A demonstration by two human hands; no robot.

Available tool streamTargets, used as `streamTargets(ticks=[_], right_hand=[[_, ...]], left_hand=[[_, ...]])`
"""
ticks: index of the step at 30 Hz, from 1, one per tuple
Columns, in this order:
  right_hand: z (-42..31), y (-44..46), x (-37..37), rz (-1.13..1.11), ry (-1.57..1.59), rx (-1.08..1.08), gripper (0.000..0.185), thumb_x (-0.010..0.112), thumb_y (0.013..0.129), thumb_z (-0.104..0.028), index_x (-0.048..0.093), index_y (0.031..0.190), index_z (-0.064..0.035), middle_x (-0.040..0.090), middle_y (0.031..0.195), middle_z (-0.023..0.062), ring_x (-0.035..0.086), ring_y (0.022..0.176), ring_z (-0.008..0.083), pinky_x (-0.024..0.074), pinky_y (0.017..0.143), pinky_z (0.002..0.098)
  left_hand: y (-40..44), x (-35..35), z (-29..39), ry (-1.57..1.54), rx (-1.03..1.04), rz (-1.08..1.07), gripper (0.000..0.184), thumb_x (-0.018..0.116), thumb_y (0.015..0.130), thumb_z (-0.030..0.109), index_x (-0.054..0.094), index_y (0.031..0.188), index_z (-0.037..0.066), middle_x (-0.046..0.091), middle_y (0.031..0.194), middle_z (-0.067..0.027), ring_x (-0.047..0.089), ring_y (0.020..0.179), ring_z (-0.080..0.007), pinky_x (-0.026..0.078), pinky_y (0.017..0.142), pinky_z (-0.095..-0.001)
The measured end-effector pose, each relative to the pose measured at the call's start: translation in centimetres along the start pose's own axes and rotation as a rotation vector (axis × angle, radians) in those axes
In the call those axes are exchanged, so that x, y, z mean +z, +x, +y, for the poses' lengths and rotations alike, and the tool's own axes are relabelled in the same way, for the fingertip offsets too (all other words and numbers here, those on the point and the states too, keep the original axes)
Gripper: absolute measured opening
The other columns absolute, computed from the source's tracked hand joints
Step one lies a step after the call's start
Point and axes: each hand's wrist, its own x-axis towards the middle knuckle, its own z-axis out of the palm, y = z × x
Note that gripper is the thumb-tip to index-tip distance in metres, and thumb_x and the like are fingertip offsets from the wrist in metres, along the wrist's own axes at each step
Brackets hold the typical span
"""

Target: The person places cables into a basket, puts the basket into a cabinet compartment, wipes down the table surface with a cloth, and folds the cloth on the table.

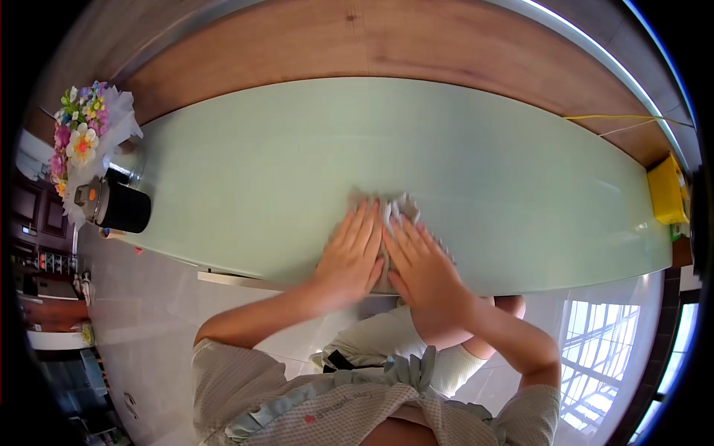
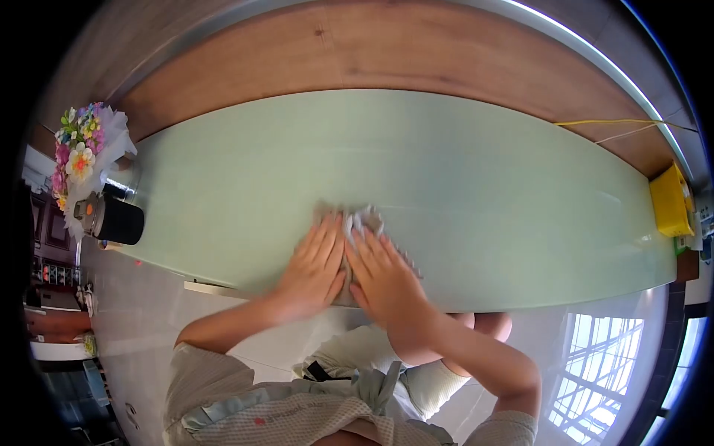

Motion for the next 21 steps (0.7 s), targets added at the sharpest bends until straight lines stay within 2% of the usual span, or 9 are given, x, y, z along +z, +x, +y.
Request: streamTargets(ticks=[4,8,11,15,17,21], right_hand=[[0.3,0.3,0.7,0.068,0.007,-0.026,0.058,0.046,0.088,-0.027,0.036,0.135,0.0053,0.033,0.143,0.0198,0.028,0.135,0.0338,0.0219,0.111,0.0450],[4.3,5.4,2.4,0.223,-0.085,-0.020,0.056,0.043,0.090,-0.026,0.035,0.136,0.0041,0.035,0.142,0.0194,0.029,0.134,0.0329,0.0238,0.110,0.0449],[6.1,8.1,3.3,0.311,-0.109,0.052,0.056,0.044,0.089,-0.025,0.035,0.136,0.0045,0.036,0.141,0.0198,0.030,0.133,0.0326,0.0243,0.110,0.0450],[5.6,6.7,3.1,0.278,-0.078,0.033,0.056,0.045,0.090,-0.025,0.034,0.136,0.0041,0.037,0.139,0.0210,0.031,0.132,0.0344,0.0253,0.109,0.0458],[4.1,3.6,2.3,0.228,-0.053,0.004,0.057,0.046,0.089,-0.024,0.032,0.138,0.0031,0.038,0.138,0.0217,0.033,0.131,0.0361,0.0260,0.109,0.0473],[1.7,-1.5,-0.3,0.129,0.092,-0.050,0.059,0.048,0.089,-0.028,0.034,0.136,0.0047,0.038,0.138,0.0219,0.032,0.131,0.0353,0.0250,0.109,0.0456]], left_hand=[[-0.9,0.5,0.8,0.022,-0.040,-0.025,0.060,0.046,0.089,0.020,0.029,0.133,-0.015,0.024,0.144,-0.0290,0.021,0.136,-0.0403,0.015,0.113,-0.0475],[3.7,2.0,-4.4,0.157,-0.072,0.052,0.058,0.040,0.092,0.021,0.024,0.137,-0.013,0.021,0.147,-0.0262,0.018,0.138,-0.0376,0.012,0.114,-0.0459],[7.1,1.7,-6.7,0.116,-0.110,0.030,0.056,0.038,0.093,0.017,0.021,0.139,-0.010,0.018,0.148,-0.0245,0.015,0.139,-0.0379,0.013,0.114,-0.0448],[6.0,1.7,-6.1,0.138,-0.038,0.022,0.056,0.042,0.092,0.019,0.026,0.136,-0.012,0.021,0.146,-0.0268,0.018,0.138,-0.0388,0.015,0.114,-0.0451],[3.3,1.9,-3.4,0.169,0.011,0.031,0.056,0.044,0.091,0.021,0.031,0.133,-0.013,0.026,0.144,-0.0284,0.022,0.136,-0.0396,0.017,0.113,-0.0458],[0.1,0.1,0.7,0.044,0.036,-0.068,0.058,0.046,0.091,0.023,0.031,0.133,-0.014,0.024,0.144,-0.0285,0.021,0.137,-0.0399,0.017,0.113,-0.0455]])
